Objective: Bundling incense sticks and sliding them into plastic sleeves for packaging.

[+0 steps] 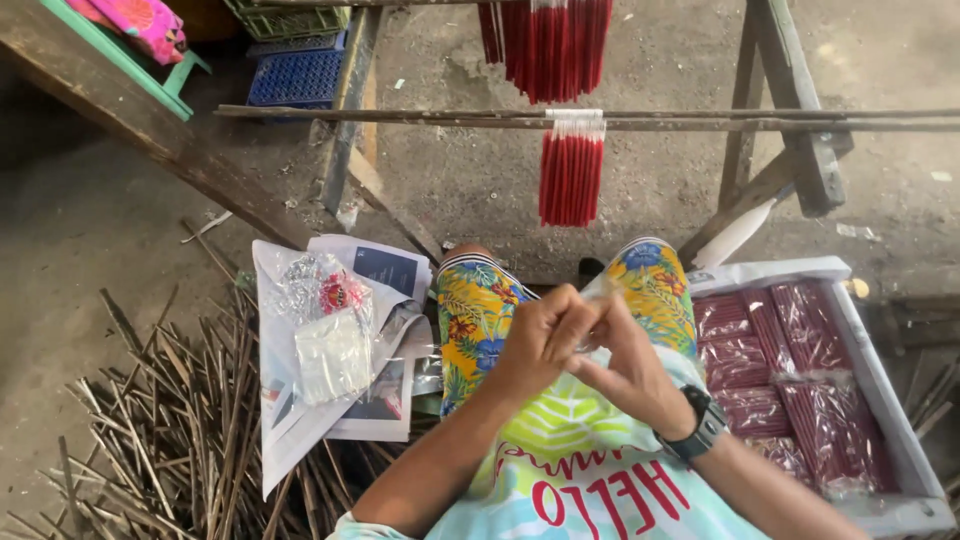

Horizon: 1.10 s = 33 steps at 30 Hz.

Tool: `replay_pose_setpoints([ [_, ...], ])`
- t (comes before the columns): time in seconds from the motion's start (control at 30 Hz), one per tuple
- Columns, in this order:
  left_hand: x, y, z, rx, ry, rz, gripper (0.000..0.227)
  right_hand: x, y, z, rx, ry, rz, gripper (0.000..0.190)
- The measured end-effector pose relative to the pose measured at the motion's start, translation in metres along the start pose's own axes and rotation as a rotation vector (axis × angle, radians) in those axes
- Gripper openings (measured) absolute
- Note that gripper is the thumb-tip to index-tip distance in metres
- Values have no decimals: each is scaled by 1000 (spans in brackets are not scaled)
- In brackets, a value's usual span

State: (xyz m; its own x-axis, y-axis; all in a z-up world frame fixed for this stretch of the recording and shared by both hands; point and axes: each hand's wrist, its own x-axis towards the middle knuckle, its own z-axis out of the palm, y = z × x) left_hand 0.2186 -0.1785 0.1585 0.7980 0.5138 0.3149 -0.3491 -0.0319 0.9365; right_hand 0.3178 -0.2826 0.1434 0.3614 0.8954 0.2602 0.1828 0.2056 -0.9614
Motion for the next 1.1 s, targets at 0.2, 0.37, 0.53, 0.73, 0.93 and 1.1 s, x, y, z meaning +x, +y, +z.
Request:
replay_pose_setpoints([
  [0.2, -3, 28, -10, 254, -247, -75, 24, -3, -2, -10, -173, 17, -16, 26],
  [0.37, 1, 26, -16, 87, -277, -56, 17, -4, -5, -25, -242, 2, -92, 13],
  [0.53, 1, 25, -8, -92, -251, -53, 11, -2, -14, -27, -233, 111, -49, 13],
  [0.73, 4, 15, -3, 10, -169, -23, 8, 0, -8, -4, 235, 179, 140, 15],
  [0.93, 5, 9, -7, -266, -115, -25, 13, 6, 27, -29, 70, 211, 73, 11],
  [1.1, 7, -36, -12, 60, -84, -151, 11, 15, 16, -44, 60, 370, 66, 9],
])
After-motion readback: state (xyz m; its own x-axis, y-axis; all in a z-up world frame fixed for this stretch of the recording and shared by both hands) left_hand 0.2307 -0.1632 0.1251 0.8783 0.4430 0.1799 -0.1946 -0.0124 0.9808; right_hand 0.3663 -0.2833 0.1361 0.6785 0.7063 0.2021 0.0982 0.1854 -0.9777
